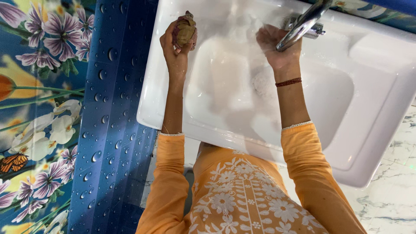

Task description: The person washes their hands and a small cloth in a sink under running water from a faucet.

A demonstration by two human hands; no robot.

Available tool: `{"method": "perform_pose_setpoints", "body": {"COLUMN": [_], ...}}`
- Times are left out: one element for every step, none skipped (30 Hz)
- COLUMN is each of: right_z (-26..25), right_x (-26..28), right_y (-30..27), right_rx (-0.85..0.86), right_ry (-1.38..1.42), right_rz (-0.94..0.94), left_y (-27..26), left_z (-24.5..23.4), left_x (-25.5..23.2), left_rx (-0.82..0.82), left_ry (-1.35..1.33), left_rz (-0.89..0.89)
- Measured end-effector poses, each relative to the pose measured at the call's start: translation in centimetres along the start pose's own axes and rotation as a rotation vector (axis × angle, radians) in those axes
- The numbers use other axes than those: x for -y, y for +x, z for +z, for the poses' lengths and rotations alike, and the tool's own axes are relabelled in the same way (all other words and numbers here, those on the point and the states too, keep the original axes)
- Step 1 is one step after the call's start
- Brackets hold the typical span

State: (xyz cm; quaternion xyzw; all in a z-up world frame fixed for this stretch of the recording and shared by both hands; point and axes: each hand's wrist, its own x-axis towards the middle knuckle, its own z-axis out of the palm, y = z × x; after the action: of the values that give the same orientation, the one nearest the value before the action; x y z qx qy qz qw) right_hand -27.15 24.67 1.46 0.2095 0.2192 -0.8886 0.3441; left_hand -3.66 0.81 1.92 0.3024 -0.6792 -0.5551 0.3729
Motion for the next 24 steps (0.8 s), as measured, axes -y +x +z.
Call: {"method": "perform_pose_setpoints", "body": {"right_z": [-0.4, -1.0, -1.6, -2.1, -2.3, -2.4, -2.1, -1.8, -1.5, -0.8, -0.3, -0.2, -0.1, -0.1, -0.6, -1.3, -2.0, -2.7, -3.4, -4.0, -4.5, -4.9, -5.0, -5.0], "right_x": [0.1, 0.2, 0.3, 0.3, 0.3, 0.3, 0.2, 0.0, -0.5, -0.7, -0.9, -1.4, -1.8, -1.7, -1.7, -1.6, -1.5, -1.3, -1.1, -1.1, -1.1, -1.0, -0.9, -1.0], "right_y": [0.3, 0.7, 1.0, 1.4, 1.5, 1.3, 1.2, 0.6, -0.2, -0.9, -2.0, -3.7, -4.9, -5.5, -6.1, -6.4, -6.4, -6.4, -6.4, -6.5, -6.8, -7.2, -7.5, -7.8], "right_rx": [-0.069, -0.069, -0.032, 0.006, 0.008, -0.105, -0.218, -0.219, -0.186, -0.151, -0.149, -0.224, -0.297, -0.3, -0.27, -0.239, -0.241, -0.202, -0.163, -0.161, -0.13, -0.101, -0.102, -0.141], "right_ry": [-0.074, -0.074, -0.049, -0.023, -0.024, 0.001, 0.025, 0.026, 0.067, 0.109, 0.109, 0.003, -0.103, -0.1, -0.055, -0.009, -0.007, -0.029, -0.051, -0.052, -0.032, -0.011, -0.011, -0.057], "right_rz": [0.004, 0.006, -0.039, -0.084, -0.081, -0.061, -0.042, -0.042, -0.011, 0.019, 0.017, -0.016, -0.051, -0.057, -0.014, 0.029, 0.022, 0.073, 0.124, 0.119, 0.131, 0.144, 0.14, 0.134], "left_y": [0.2, 0.2, 0.2, 0.4, 0.7, 1.1, 1.4, 1.5, 1.7, 2.0, 2.4, 2.7, 2.9, 3.1, 3.4, 3.9, 4.4, 4.9, 5.3, 5.7, 6.0, 6.0, 6.0, 5.9], "left_z": [0.2, 0.1, 0.3, 0.6, 1.0, 1.4, 2.0, 2.6, 3.1, 3.7, 4.4, 5.2, 6.0, 7.0, 7.9, 9.0, 10.1, 11.2, 12.3, 13.4, 14.5, 15.8, 16.9, 17.9], "left_x": [-0.1, -0.2, -0.1, 0.0, 0.1, 0.1, 0.1, 0.1, -0.1, -0.4, -0.9, -1.4, -1.9, -2.3, -2.7, -2.9, -3.0, -3.0, -2.8, -2.6, -2.2, -1.6, -0.9, 0.1], "left_rx": [0.014, 0.027, 0.026, 0.024, 0.021, 0.018, 0.033, 0.052, 0.052, 0.121, 0.19, 0.192, 0.241, 0.293, 0.299, 0.336, 0.373, 0.377, 0.41, 0.44, 0.441, 0.463, 0.484, 0.487], "left_ry": [-0.026, -0.049, -0.048, 0.01, 0.067, 0.069, 0.126, 0.182, 0.182, 0.199, 0.216, 0.215, 0.288, 0.359, 0.354, 0.388, 0.421, 0.414, 0.433, 0.455, 0.451, 0.502, 0.553, 0.551], "left_rz": [0.011, 0.019, 0.019, 0.069, 0.12, 0.123, 0.254, 0.382, 0.382, 0.36, 0.338, 0.339, 0.348, 0.357, 0.359, 0.383, 0.408, 0.412, 0.449, 0.485, 0.489, 0.492, 0.496, 0.497]}}
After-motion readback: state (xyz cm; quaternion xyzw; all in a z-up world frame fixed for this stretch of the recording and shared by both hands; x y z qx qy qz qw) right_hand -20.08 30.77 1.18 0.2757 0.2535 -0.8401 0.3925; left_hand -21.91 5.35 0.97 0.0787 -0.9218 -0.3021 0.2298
